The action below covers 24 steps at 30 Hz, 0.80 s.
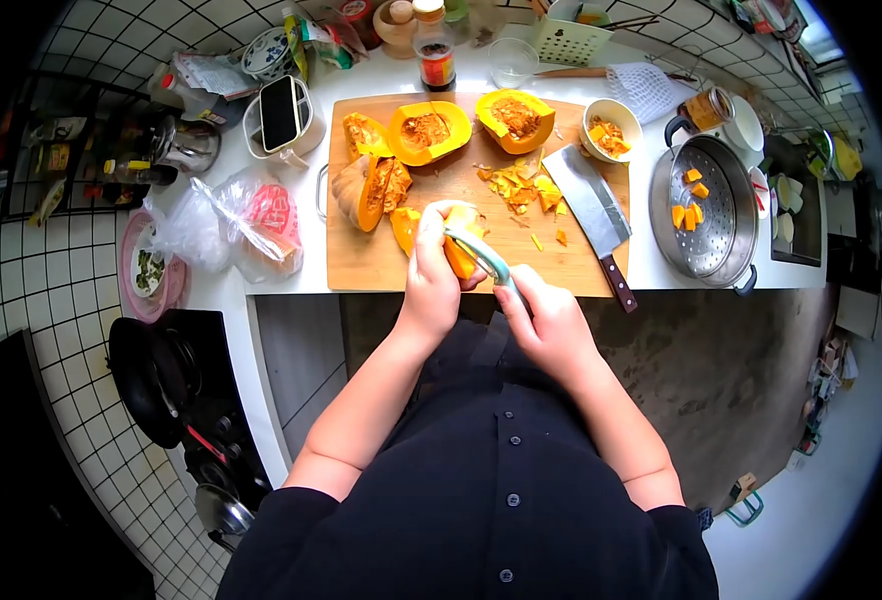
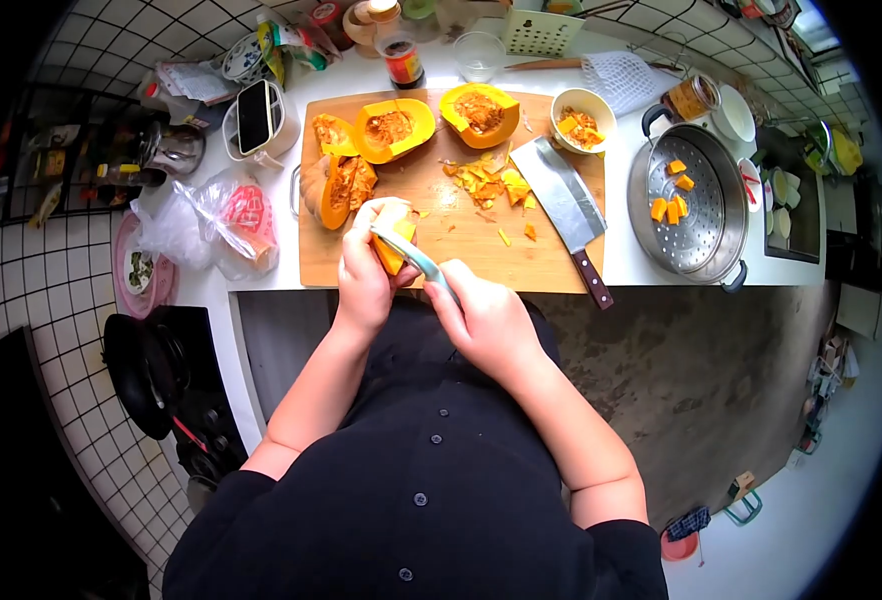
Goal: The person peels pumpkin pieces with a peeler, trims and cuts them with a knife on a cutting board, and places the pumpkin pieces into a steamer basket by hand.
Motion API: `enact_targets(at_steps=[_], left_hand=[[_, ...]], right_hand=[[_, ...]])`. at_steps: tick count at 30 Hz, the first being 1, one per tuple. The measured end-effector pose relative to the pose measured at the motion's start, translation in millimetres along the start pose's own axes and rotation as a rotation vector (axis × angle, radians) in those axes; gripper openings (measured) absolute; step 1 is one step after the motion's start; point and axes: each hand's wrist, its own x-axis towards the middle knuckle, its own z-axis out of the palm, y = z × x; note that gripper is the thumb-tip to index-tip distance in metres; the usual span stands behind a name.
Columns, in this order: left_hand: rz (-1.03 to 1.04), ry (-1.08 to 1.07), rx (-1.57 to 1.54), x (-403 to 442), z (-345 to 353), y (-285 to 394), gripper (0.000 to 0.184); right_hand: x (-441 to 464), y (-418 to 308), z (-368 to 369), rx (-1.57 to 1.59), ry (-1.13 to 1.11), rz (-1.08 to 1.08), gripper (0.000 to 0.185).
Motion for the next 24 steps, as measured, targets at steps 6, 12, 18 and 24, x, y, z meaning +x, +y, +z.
enact_targets(at_steps=[6, 12, 18, 24], left_hand=[[0.037, 0.117, 0.071, -1.5, 7.1, -3.8, 0.031], [0.064, 0.188, 0.107, 0.0, 10.5, -3.4, 0.035], [0.026, 0.203, 0.027, -2.2, 9.6, 0.1, 0.037], [0.019, -0.057, -0.139, 0.3, -6.4, -1.0, 0.030]], right_hand=[[-0.4, -4.1, 3.6, -0.004, 0.015, 0.010, 0.012], [-0.3, -4.4, 10.7, -0.075, 0.026, 0.036, 0.015], [6.2, -2.3, 17.5, -0.173, 0.098, -0.049, 0.016], [7.5, -0.6, 17.7, -0.219, 0.112, -0.023, 0.017]])
